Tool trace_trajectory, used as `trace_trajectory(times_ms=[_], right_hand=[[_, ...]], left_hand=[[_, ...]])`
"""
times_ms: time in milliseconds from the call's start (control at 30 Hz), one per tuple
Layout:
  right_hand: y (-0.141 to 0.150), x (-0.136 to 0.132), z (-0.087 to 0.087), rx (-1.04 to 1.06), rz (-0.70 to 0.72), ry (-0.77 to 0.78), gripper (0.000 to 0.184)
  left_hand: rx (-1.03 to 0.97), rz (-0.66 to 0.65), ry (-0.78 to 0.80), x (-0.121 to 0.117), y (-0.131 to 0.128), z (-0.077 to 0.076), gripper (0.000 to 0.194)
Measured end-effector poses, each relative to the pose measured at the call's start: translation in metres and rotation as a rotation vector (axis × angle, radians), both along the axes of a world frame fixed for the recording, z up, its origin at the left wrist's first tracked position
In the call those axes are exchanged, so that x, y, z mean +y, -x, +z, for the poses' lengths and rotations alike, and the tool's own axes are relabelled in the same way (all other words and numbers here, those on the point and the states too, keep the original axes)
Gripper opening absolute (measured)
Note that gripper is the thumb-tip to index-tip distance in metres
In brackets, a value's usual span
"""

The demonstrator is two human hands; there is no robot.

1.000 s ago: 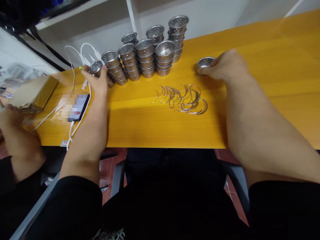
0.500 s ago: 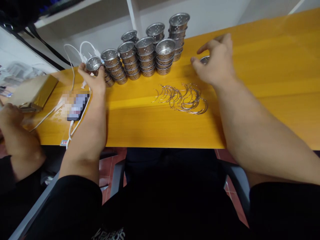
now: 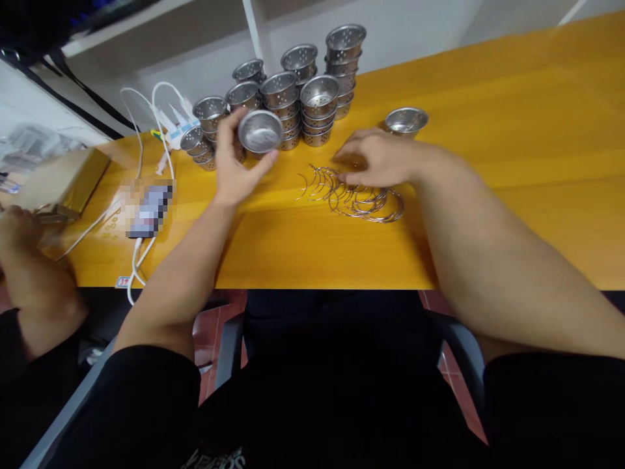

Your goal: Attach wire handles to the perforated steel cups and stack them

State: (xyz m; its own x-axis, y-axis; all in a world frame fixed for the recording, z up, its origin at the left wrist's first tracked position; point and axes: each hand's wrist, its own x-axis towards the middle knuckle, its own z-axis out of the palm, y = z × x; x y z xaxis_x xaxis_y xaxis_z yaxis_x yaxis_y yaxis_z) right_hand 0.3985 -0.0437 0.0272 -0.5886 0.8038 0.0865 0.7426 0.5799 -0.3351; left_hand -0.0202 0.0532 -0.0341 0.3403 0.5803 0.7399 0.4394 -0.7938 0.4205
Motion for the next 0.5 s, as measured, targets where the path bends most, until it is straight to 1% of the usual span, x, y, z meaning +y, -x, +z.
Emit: trace_trajectory(times_ms=[100,167,267,367,433,500], right_hand=[[0.000,0.002,-0.002,-0.031,0.059,0.051,0.054],[0.002,0.001,-0.003,-0.025,0.070,0.076,0.049],[0.009,-0.003,-0.001,-0.010,0.055,0.103,0.034],[0.018,-0.008,0.002,-0.022,-0.009,0.117,0.018],[0.025,-0.011,0.003,-0.056,-0.054,0.123,0.013],[0.030,-0.013,0.004,-0.093,-0.081,0.121,0.014]], left_hand=[[0.127,-0.183,0.187,-0.020,-0.022,-0.014,0.125],[0.098,-0.236,0.265,-0.027,-0.030,-0.020,0.129],[0.033,-0.267,0.332,-0.028,-0.031,-0.024,0.133],[0.030,-0.278,0.376,-0.026,-0.026,-0.022,0.135],[0.036,-0.282,0.392,-0.025,-0.023,-0.021,0.135],[0.039,-0.279,0.383,-0.025,-0.022,-0.020,0.133]])
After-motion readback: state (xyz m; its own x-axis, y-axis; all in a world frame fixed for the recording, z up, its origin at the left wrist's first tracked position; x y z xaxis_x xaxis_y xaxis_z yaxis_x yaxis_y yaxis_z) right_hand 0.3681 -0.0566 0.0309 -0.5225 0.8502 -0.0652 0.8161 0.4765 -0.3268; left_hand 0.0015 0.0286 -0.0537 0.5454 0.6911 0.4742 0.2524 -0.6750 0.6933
